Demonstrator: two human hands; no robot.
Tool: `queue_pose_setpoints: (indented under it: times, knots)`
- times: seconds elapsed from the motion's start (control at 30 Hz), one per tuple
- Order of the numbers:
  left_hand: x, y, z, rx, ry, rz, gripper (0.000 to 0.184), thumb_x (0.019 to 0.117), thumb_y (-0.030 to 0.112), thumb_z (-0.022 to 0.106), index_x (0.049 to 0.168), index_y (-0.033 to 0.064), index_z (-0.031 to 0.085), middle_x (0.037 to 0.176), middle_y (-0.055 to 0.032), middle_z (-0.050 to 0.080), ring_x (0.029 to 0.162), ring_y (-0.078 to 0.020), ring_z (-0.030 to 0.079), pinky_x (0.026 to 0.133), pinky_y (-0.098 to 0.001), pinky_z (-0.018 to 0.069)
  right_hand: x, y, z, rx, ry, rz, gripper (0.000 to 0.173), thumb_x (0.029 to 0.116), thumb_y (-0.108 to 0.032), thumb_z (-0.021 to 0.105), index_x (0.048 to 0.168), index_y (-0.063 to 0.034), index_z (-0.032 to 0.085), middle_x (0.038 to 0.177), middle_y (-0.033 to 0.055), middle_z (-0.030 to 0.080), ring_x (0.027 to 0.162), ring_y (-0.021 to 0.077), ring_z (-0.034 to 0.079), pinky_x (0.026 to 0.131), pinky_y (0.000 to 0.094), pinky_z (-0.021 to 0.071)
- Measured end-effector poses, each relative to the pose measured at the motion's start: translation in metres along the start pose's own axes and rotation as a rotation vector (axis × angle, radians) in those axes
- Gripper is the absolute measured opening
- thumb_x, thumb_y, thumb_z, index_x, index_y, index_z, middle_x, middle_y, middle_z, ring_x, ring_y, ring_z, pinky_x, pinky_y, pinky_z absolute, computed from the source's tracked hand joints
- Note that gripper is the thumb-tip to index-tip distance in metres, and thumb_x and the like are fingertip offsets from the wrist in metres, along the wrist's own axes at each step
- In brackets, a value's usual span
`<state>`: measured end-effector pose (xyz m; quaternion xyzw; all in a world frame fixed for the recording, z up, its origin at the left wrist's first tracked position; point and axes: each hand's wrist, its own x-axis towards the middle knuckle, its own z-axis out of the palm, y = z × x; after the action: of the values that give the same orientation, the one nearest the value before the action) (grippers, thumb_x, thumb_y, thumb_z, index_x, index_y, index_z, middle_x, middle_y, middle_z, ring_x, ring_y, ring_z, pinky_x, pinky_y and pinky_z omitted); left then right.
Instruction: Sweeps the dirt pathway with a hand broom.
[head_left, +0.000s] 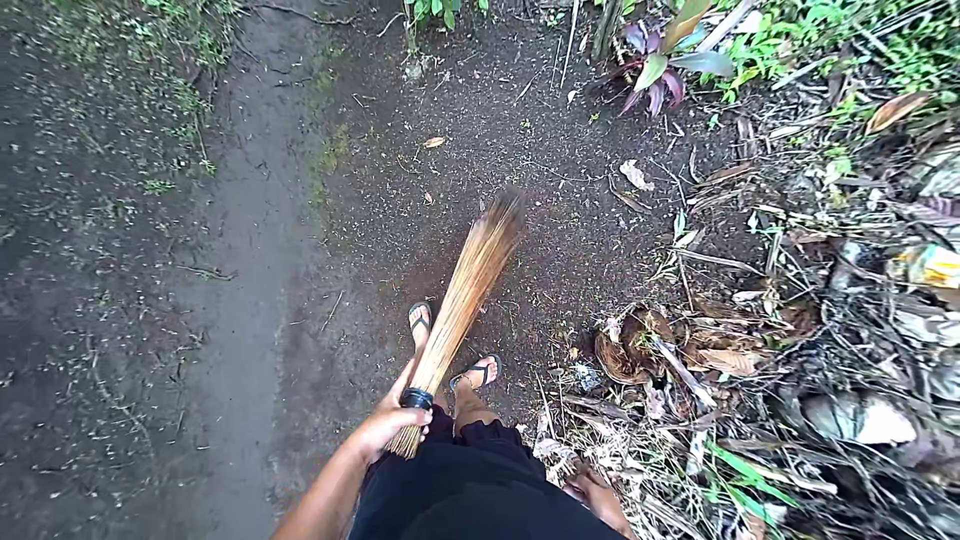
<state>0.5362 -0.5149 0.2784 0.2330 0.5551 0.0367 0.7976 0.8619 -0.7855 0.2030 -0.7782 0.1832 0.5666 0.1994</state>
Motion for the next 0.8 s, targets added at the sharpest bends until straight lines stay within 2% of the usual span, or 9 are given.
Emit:
queue_pose_setpoints:
  times: [0.13, 0.2, 0.27, 0.37, 0.5, 0.57, 0.63, 0.7, 0.8]
  knots:
    - [-0.015, 0.013, -0.045, -0.109, 0.223, 0.060, 0.118, 0.0756, 0.006, 0.074, 0.164, 0.0297, 0.000, 0.109, -0.0184, 0.064, 0.084, -0.0311, 0.070, 0.071, -0.0469, 0.0623, -0.009, -0.033, 0.028, 0.022, 0.003, -0.057, 0.046, 0.1061, -0.008, 0.046, 0.152, -0.0046, 0.040, 0.121, 0.0242, 0.061, 0.089, 0.0257, 0.066, 0.075, 0.0393, 0.0555]
    - [-0.001, 0.019, -0.080, -0.238, 0.324, 0.042, 0.107, 0.0863, 0.004, 0.068, 0.163, 0.0318, -0.001, 0.114, -0.0219, 0.064, 0.091, -0.0377, 0.070, 0.072, -0.0537, 0.0617, -0.016, -0.048, 0.041, 0.050, 0.014, -0.067, 0.048, 0.1056, -0.008, 0.047, 0.152, -0.0051, 0.039, 0.123, 0.0245, 0.061, 0.090, 0.0257, 0.066, 0.075, 0.0389, 0.0557]
    - [0.027, 0.033, -0.119, -0.378, 0.406, 0.050, 0.084, 0.0961, 0.009, 0.057, 0.161, 0.0283, 0.008, 0.103, -0.0167, 0.066, 0.080, -0.0290, 0.070, 0.066, -0.0439, 0.0606, -0.027, -0.062, 0.054, 0.069, 0.030, -0.067, 0.048, 0.1057, -0.008, 0.046, 0.153, -0.0043, 0.038, 0.124, 0.0248, 0.059, 0.091, 0.0246, 0.066, 0.076, 0.0376, 0.0554]
    - [0.088, 0.087, -0.163, -0.786, 0.519, 0.052, 0.019, 0.1026, 0.021, 0.050, 0.119, 0.0121, 0.050, 0.087, -0.0088, 0.064, 0.070, -0.0179, 0.068, 0.061, -0.0322, 0.0608, -0.042, -0.078, 0.076, 0.043, 0.043, -0.048, 0.048, 0.1065, -0.008, 0.044, 0.153, -0.0025, 0.036, 0.125, 0.0246, 0.058, 0.091, 0.0220, 0.065, 0.077, 0.0358, 0.0549]
    - [0.163, 0.141, -0.141, -0.914, 0.332, -0.071, 0.016, 0.1004, 0.021, 0.051, 0.108, 0.0071, 0.053, 0.086, -0.0096, 0.063, 0.070, -0.0186, 0.066, 0.060, -0.0320, 0.0594, -0.058, -0.097, 0.109, -0.013, 0.071, -0.002, 0.049, 0.1061, -0.009, 0.045, 0.154, -0.0026, 0.035, 0.129, 0.0252, 0.057, 0.094, 0.0227, 0.065, 0.080, 0.0376, 0.0552]
    - [0.177, 0.157, -0.099, -0.689, 0.080, -0.178, 0.016, 0.1020, 0.018, 0.048, 0.112, 0.0070, 0.052, 0.085, -0.0092, 0.062, 0.067, -0.0178, 0.064, 0.058, -0.0309, 0.0566, -0.063, -0.116, 0.127, -0.016, 0.073, -0.013, 0.049, 0.1064, -0.009, 0.044, 0.154, -0.0031, 0.036, 0.127, 0.0245, 0.058, 0.093, 0.0223, 0.065, 0.079, 0.0374, 0.0550]
    - [0.157, 0.170, -0.077, -0.554, -0.120, -0.245, 0.028, 0.1024, 0.015, 0.049, 0.130, 0.0104, 0.048, 0.091, -0.0105, 0.063, 0.069, -0.0187, 0.065, 0.059, -0.0319, 0.0566, -0.071, -0.137, 0.146, -0.033, 0.077, -0.045, 0.047, 0.1066, -0.009, 0.043, 0.153, -0.0029, 0.037, 0.123, 0.0233, 0.060, 0.090, 0.0208, 0.066, 0.076, 0.0359, 0.0551]
    - [0.122, 0.184, -0.090, -0.504, -0.198, -0.260, 0.043, 0.1008, 0.013, 0.050, 0.143, 0.0166, 0.041, 0.096, -0.0115, 0.064, 0.070, -0.0191, 0.065, 0.059, -0.0319, 0.0563, -0.076, -0.162, 0.163, -0.045, 0.072, -0.068, 0.048, 0.1062, -0.008, 0.043, 0.153, -0.0035, 0.037, 0.126, 0.0240, 0.059, 0.090, 0.0222, 0.066, 0.076, 0.0366, 0.0553]
    - [0.071, 0.196, -0.144, -0.375, -0.239, -0.196, 0.084, 0.0944, 0.015, 0.056, 0.163, 0.0348, 0.011, 0.103, -0.0117, 0.064, 0.072, -0.0194, 0.065, 0.059, -0.0320, 0.0567, -0.075, -0.191, 0.184, -0.058, 0.061, -0.076, 0.048, 0.1068, -0.008, 0.044, 0.154, -0.0054, 0.037, 0.125, 0.0250, 0.059, 0.091, 0.0253, 0.066, 0.077, 0.0390, 0.0560]
